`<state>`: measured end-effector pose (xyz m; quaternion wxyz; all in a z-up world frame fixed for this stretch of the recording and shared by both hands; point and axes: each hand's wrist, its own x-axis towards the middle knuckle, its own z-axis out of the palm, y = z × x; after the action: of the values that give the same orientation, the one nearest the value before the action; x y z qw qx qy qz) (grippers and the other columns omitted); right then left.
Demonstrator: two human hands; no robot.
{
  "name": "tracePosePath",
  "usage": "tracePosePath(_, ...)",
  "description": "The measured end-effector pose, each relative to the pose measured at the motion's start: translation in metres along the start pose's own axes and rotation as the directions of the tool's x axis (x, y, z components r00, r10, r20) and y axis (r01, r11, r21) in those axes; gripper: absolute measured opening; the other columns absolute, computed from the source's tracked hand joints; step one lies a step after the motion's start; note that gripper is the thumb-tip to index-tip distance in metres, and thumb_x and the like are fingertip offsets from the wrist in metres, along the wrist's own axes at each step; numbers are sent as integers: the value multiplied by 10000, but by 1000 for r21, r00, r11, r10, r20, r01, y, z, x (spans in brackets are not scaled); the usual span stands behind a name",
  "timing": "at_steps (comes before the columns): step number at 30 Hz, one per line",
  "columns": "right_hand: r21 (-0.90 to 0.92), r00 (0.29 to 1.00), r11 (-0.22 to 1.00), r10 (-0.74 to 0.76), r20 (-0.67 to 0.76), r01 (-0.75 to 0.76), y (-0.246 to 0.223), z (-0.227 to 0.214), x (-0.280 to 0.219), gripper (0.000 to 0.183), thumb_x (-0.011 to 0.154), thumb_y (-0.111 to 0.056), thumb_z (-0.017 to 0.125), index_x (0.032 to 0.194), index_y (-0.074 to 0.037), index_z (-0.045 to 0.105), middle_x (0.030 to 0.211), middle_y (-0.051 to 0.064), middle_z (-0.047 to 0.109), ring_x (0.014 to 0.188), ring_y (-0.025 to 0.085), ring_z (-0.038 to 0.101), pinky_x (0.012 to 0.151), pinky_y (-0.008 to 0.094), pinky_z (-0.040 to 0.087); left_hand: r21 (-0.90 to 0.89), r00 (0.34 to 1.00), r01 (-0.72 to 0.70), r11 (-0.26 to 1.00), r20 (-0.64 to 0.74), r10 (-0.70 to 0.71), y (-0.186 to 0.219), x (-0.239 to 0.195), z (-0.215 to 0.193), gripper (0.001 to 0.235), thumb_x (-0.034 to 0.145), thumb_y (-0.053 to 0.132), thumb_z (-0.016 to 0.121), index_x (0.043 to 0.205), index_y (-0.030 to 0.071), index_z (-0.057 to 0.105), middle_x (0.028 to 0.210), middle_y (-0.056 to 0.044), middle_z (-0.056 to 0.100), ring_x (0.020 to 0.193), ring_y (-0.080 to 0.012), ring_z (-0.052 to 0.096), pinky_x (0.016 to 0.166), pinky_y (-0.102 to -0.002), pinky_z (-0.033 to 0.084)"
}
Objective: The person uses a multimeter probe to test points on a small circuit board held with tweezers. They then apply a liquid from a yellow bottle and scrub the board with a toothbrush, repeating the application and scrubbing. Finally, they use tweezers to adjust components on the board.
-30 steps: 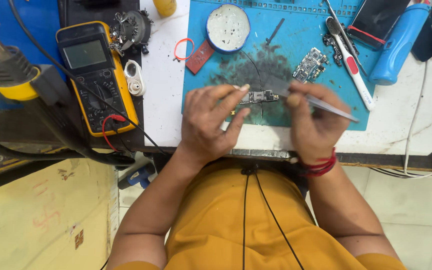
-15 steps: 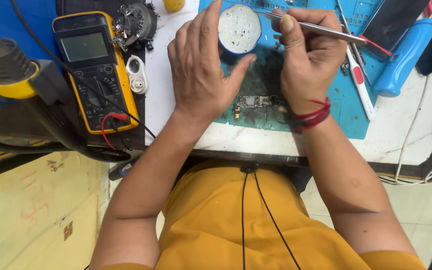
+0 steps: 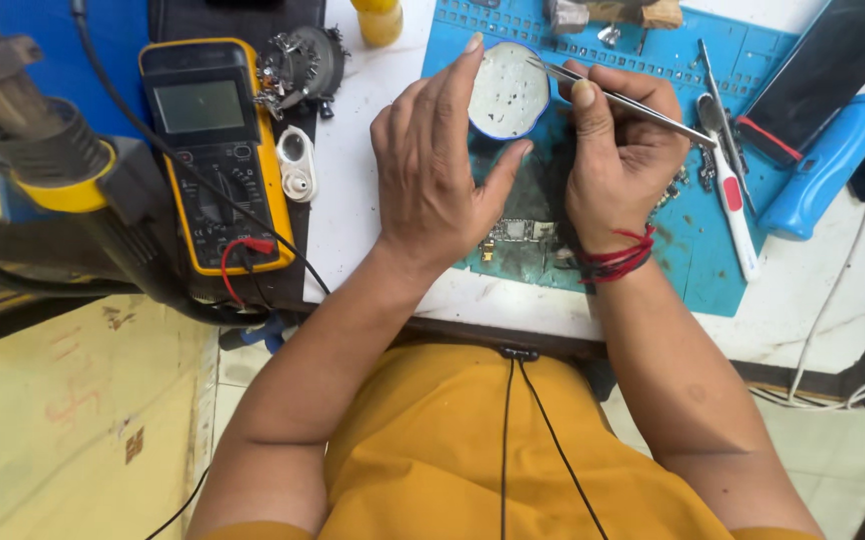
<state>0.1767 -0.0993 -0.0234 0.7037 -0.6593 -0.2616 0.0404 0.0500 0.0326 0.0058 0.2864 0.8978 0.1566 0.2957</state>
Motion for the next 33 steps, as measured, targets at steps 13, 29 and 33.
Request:
tracePosePath(13, 26, 1000, 1000, 15, 14, -16, 1, -1, -4, 123, 1142, 7, 715, 1221, 36, 626, 1161, 178, 759, 1064, 179, 740, 993, 287, 595, 7, 1000, 14, 1000, 8, -14, -3, -7, 5, 800, 1005, 313, 841, 1547, 68, 307, 1493, -90, 503, 1362, -263, 483, 1159, -410, 317)
tracePosePath(29, 116, 1000, 993, -9, -12, 10, -1, -14, -7, 183, 1157, -144, 729, 1238, -6, 641, 1038, 151, 773, 950, 220, 788, 784, 286, 598, -5, 998, -44, 999, -46, 44, -3, -9, 3, 758, 1010, 318, 842, 1541, 90, 352, 1432, -76, 542, 1340, -263, 504, 1169, -410, 312)
tracePosePath(33, 97, 998, 993, -59, -7, 60, -12, -9, -5, 172, 1155, -137, 726, 1230, -6, 645, 1026, 145, 772, 934, 216, 783, 746, 284, 596, 3, 995, -77, 997, -65, 77, 4, -11, -9, 701, 1009, 279, 807, 1526, 85, 376, 1426, -84, 539, 1341, -265, 505, 1168, -409, 319)
